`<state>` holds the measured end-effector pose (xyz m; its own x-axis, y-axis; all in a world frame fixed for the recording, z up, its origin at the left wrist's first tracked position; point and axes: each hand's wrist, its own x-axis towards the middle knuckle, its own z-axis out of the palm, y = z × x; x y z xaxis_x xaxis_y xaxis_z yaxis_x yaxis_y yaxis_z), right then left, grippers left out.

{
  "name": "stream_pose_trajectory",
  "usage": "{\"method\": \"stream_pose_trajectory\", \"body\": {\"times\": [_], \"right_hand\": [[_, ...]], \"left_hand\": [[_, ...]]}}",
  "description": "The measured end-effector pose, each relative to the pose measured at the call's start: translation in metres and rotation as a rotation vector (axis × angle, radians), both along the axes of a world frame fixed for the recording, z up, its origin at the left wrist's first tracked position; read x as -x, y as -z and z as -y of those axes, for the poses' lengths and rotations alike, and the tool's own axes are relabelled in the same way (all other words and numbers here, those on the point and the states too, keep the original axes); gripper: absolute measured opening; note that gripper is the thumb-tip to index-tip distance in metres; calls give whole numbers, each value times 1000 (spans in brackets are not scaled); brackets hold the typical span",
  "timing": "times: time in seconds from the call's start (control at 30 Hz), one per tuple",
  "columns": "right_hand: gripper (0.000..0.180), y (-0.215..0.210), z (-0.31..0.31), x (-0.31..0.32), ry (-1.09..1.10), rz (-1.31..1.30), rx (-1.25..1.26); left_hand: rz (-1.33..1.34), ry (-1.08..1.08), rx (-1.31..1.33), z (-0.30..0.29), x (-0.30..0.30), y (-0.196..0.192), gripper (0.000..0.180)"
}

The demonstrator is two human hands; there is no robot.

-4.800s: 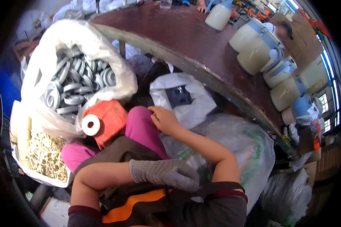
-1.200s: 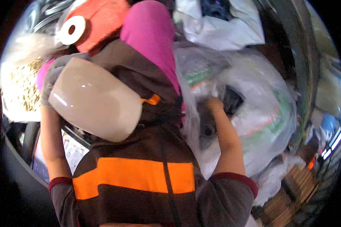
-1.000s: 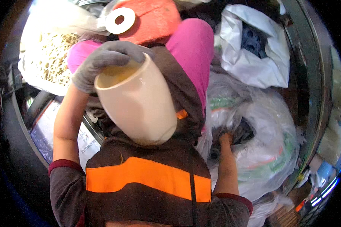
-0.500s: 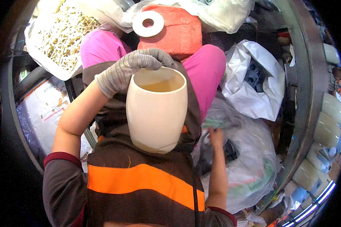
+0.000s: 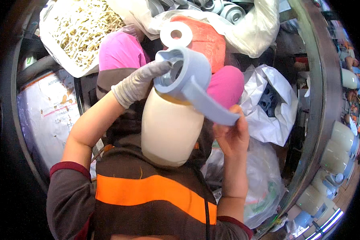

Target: The person assembles beige plastic pitchers by attaching gray lids to the bodies. They repeatedly pick up a pitcher body, align and press the lid onto the opening, and place the completed unit on a nearby table. The process is repeated for multiple units in a factory setting.

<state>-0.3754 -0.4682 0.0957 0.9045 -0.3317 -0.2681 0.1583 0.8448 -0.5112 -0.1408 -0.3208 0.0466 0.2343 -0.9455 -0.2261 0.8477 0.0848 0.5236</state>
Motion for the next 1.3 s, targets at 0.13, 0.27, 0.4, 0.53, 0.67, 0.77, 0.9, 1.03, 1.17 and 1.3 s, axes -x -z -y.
{"method": "stream_pose_trajectory", "body": {"times": [0.13, 0.27, 0.4, 0.53, 0.67, 0.77, 0.9, 1.03, 1.17, 1.3], "right_hand": [[36, -16, 0, -11, -5, -267, 995], [46, -53, -12, -54, -104, -323, 1906], [45, -35, 8, -71, 208, -344, 2032], [38, -31, 19, -74, 127, -456, 747], [34, -20, 20, -76, -42, -442, 349], [23, -5, 30, -69, 78, -415, 154], [26, -2, 37, -62, 81, -384, 108], [35, -3, 33, -65, -10, -434, 144], [41, -10, 28, -69, -84, -491, 269], [36, -12, 30, -68, -107, -579, 425]], "left_hand": [[-63, 35, -145, 1, -4, 4, 44], [-39, 35, -127, 14, 5, 2, 47], [-139, -30, -72, 14, 12, -31, 67], [-171, 97, -54, -4, 5, -4, 84], [-147, -92, -200, 2, 17, -27, 75], [316, 19, -271, -11, 17, -19, 61], [649, 77, -301, -14, 3, 6, 49], [-120, -40, -122, 9, 9, 16, 48], [-287, -159, -155, 15, 12, 33, 58], [-229, -100, -147, 16, 14, 27, 63]]}}
